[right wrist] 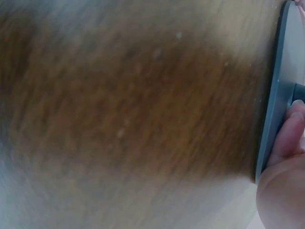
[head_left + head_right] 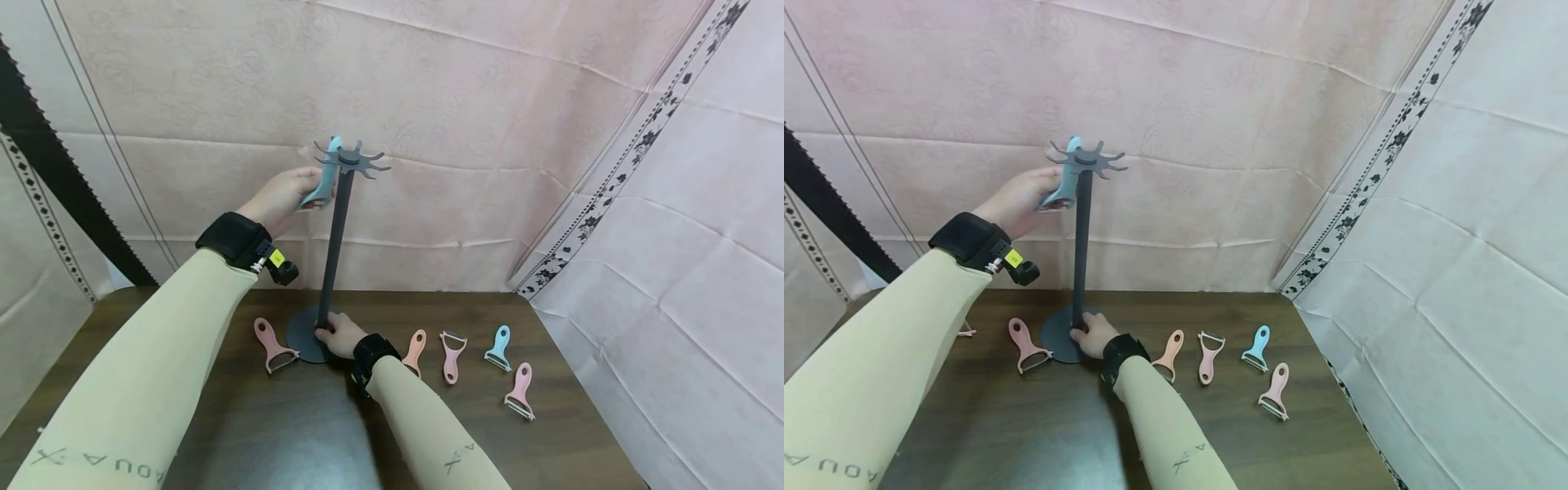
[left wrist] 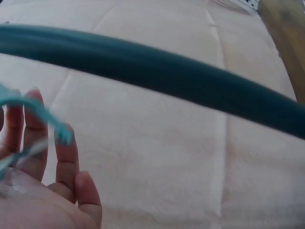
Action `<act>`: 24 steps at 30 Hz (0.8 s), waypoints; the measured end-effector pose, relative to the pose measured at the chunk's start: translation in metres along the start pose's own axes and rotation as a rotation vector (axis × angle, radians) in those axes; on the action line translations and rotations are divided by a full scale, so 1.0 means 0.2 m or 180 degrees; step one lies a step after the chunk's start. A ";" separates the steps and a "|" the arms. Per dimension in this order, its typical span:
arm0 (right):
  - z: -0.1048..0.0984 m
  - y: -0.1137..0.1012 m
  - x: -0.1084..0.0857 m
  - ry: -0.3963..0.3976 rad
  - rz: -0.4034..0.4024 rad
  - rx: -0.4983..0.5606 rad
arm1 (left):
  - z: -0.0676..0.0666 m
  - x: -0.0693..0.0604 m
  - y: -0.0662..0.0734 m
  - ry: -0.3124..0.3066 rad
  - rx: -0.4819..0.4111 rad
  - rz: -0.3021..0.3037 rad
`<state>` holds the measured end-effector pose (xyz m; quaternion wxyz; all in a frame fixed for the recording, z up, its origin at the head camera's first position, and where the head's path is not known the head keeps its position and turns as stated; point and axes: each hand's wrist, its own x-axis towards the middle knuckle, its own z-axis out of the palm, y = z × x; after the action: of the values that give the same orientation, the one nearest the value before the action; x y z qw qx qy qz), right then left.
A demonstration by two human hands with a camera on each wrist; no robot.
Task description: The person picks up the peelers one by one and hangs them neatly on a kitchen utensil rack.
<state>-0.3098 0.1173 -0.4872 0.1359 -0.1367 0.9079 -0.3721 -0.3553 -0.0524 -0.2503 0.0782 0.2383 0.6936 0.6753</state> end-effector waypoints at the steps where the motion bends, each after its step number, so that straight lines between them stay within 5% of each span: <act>1: 0.00 -0.01 0.00 -0.0004 -0.0009 -0.0003 | -0.01 -0.01 -0.01 -0.0005 0.0007 -0.0002; 4: -0.01 -0.01 -0.01 -0.0006 -0.0017 -0.0020 | -0.04 -0.04 -0.05 -0.0017 0.0037 -0.0044; 9: 0.00 0.00 0.00 0.0009 -0.0015 -0.0023 | -0.13 -0.14 -0.11 -0.0008 0.0538 -0.0152; 18: -0.02 -0.04 -0.05 -0.0019 -0.0070 0.0000 | -0.36 -0.42 -0.27 0.0018 0.1897 -0.0367; 24: -0.01 -0.03 -0.04 -0.0052 -0.0074 0.0011 | -0.32 -0.56 -0.41 -0.0078 0.2588 -0.0886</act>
<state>-0.3028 0.1171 -0.4802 0.1392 -0.1500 0.9045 -0.3742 -0.3039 -0.1561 -0.3498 0.0765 0.1618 0.9279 0.3271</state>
